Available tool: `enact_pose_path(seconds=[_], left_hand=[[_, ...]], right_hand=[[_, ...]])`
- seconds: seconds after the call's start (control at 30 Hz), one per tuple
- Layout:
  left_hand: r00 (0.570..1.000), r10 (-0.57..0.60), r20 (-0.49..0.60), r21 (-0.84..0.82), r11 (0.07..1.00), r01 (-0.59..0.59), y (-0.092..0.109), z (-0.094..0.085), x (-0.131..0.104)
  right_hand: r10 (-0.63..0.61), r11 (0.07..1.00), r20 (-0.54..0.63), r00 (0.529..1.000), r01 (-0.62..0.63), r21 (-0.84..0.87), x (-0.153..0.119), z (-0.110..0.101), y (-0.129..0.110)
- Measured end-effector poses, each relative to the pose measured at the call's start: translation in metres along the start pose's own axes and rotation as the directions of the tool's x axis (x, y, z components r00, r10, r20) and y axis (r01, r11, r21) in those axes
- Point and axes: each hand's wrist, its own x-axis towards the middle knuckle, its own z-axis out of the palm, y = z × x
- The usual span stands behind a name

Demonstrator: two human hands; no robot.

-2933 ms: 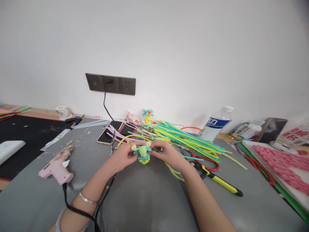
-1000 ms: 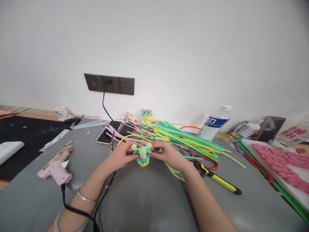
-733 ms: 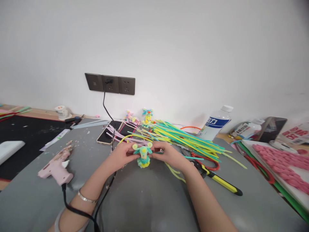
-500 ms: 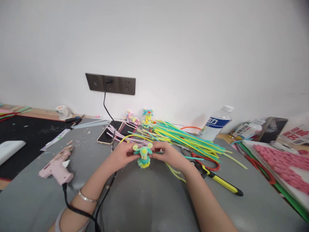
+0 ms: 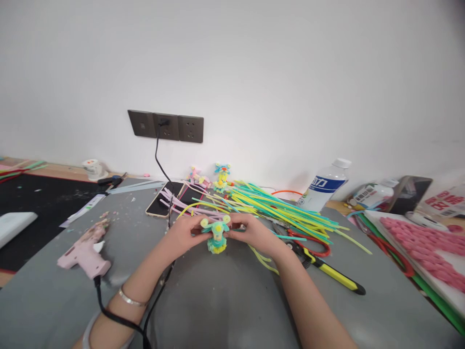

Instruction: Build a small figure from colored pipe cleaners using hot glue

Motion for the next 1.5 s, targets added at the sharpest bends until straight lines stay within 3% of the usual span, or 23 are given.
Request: enact_pose_path(seconds=[0.33,0.57,1.03,1.5], left_hand=[[0.999,-0.023,-0.042,-0.086,0.996,0.02,-0.001,0.003,0.002],[0.994,-0.105,-0.009,-0.255,0.962,0.099,-0.002,0.005,0.001],[0.995,-0.102,-0.022,-0.121,0.988,0.099,-0.004,0.009,-0.003],[0.997,-0.076,0.013,-0.175,0.982,0.077,0.001,0.012,-0.003]], right_hand=[[-0.014,0.998,0.009,1.0,0.015,-0.058,-0.001,-0.001,0.003],[-0.017,0.994,0.001,1.0,0.017,-0.104,-0.003,-0.001,0.002],[-0.037,0.997,0.042,0.998,0.04,-0.069,-0.002,0.002,0.003],[-0.055,0.994,0.024,0.998,0.057,-0.097,-0.003,-0.002,0.001]])
